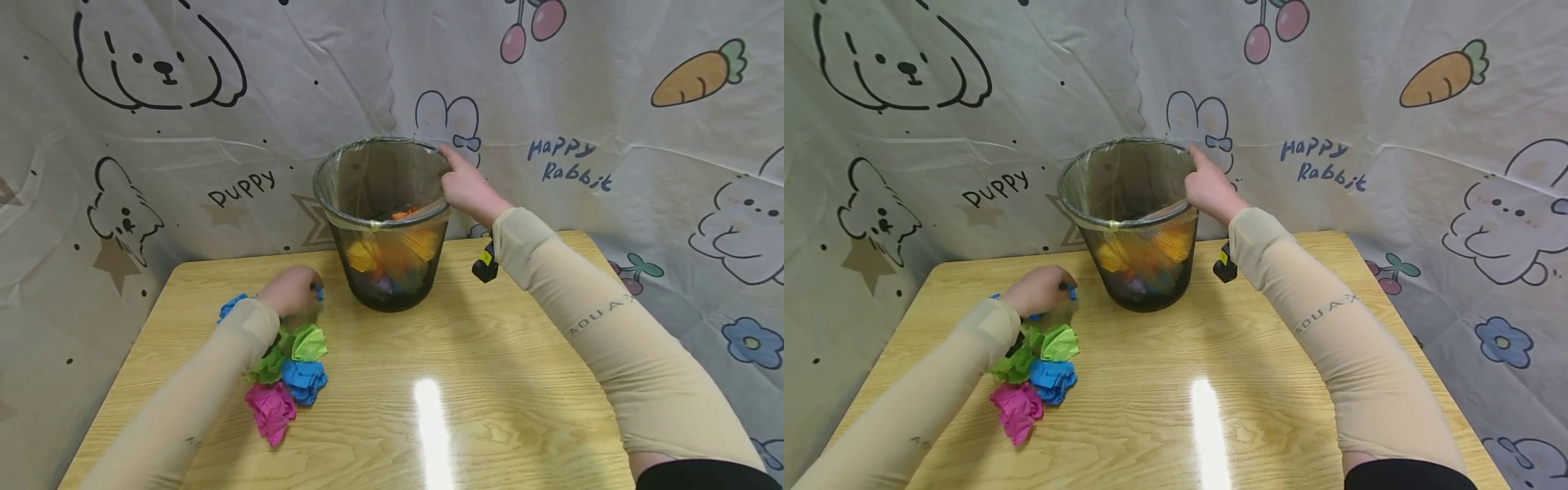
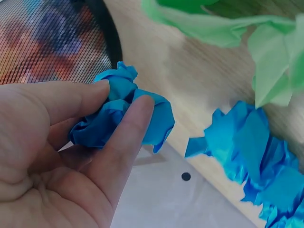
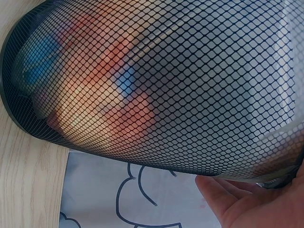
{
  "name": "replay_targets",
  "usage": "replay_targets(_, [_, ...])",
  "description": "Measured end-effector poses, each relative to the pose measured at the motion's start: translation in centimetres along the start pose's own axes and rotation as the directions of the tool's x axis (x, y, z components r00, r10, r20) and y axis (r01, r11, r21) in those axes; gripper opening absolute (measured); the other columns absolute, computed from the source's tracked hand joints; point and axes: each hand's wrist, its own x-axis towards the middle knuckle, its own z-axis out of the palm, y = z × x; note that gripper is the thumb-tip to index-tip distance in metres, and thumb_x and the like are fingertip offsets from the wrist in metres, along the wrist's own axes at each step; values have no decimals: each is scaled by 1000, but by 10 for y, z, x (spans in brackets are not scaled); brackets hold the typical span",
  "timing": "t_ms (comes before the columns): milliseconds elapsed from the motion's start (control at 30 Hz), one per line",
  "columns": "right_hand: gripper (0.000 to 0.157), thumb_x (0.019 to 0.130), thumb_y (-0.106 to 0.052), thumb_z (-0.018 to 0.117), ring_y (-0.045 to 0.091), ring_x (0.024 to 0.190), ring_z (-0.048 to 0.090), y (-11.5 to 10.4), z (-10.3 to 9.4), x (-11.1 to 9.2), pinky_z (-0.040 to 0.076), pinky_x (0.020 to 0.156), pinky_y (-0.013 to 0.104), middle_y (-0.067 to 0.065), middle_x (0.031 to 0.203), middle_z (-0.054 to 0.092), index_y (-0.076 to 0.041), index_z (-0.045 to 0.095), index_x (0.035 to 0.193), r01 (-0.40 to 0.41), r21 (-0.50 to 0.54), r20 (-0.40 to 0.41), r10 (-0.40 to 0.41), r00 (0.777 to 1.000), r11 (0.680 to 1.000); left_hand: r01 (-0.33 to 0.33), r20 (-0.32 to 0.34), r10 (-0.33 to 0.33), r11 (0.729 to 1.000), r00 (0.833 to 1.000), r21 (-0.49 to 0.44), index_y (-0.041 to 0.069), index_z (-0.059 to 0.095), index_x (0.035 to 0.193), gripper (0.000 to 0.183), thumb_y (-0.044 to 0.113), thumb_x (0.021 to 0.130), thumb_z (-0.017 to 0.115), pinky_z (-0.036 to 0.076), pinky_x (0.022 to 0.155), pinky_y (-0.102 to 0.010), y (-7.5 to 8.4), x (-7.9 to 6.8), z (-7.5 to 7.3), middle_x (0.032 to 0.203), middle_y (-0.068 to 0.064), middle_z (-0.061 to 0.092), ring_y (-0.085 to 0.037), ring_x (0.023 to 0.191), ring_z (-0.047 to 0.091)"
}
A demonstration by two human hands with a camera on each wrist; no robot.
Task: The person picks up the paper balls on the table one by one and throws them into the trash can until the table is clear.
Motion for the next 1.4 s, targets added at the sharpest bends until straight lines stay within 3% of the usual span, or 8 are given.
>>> replay_targets(300, [69, 103, -7, 26, 17, 155, 7, -1, 1, 0, 10, 124, 37, -1, 171, 8, -23, 6, 167, -14, 4, -7, 14, 1000, 1000, 8, -92, -7, 1000, 996, 17, -12, 68, 123, 31, 1, 99, 53, 49, 99, -56, -7, -8, -26, 125, -28, 65, -45, 117, 60])
replay_targets(467, [69, 103, -7, 26, 17, 155, 7, 0, 0, 0, 15, 123, 37, -1, 171, 7, -23, 6, 167, -12, 8, -5, 12, 1000, 1000, 16, -144, -18, 1000, 989, -11, -11, 68, 123, 30, 2, 100, 55, 49, 95, -56, -11, -13, -42, 125, -30, 64, -44, 111, 62])
replay_targets(700, [70, 102, -6, 26, 17, 155, 7, 0, 0, 0, 10, 124, 36, -1, 171, 8, -22, 6, 167, -6, 9, -2, 6, 1000, 1000, 25, -176, -37, 997, 984, -69, -11, 67, 125, 30, 2, 101, 54, 47, 97, -58, -14, -19, -60, 127, -31, 63, -44, 114, 60])
replay_targets(833, [70, 102, -6, 27, 17, 155, 7, 0, 0, 1, 10, 124, 37, -1, 171, 8, -22, 6, 167, -6, 10, -1, 6, 1000, 1000, 39, -204, -59, 994, 977, -100, -11, 65, 128, 32, 2, 102, 52, 47, 89, -54, -11, -22, -70, 131, -30, 61, -40, 105, 60])
replay_targets(1133, [68, 103, -7, 26, 17, 154, 9, 0, 0, 1, 14, 123, 37, 1, 171, 9, -20, 6, 167, 4, 26, -1, -4, 1000, 1000, 22, -300, -54, 994, 952, -109, -9, 62, 134, 34, 6, 105, 51, 44, 92, -55, 1, -26, -102, 142, -30, 51, -45, 122, 53])
replay_targets(1400, [68, 103, -7, 26, 18, 154, 11, 0, 1, 2, 15, 123, 37, 3, 171, 10, -19, 6, 167, 6, 31, -2, -6, 1000, 1000, -11, -422, -22, 997, 906, -76, -8, 65, 131, 32, 5, 105, 53, 36, 110, -60, 15, -28, -126, 145, -27, 51, -45, 137, 44])
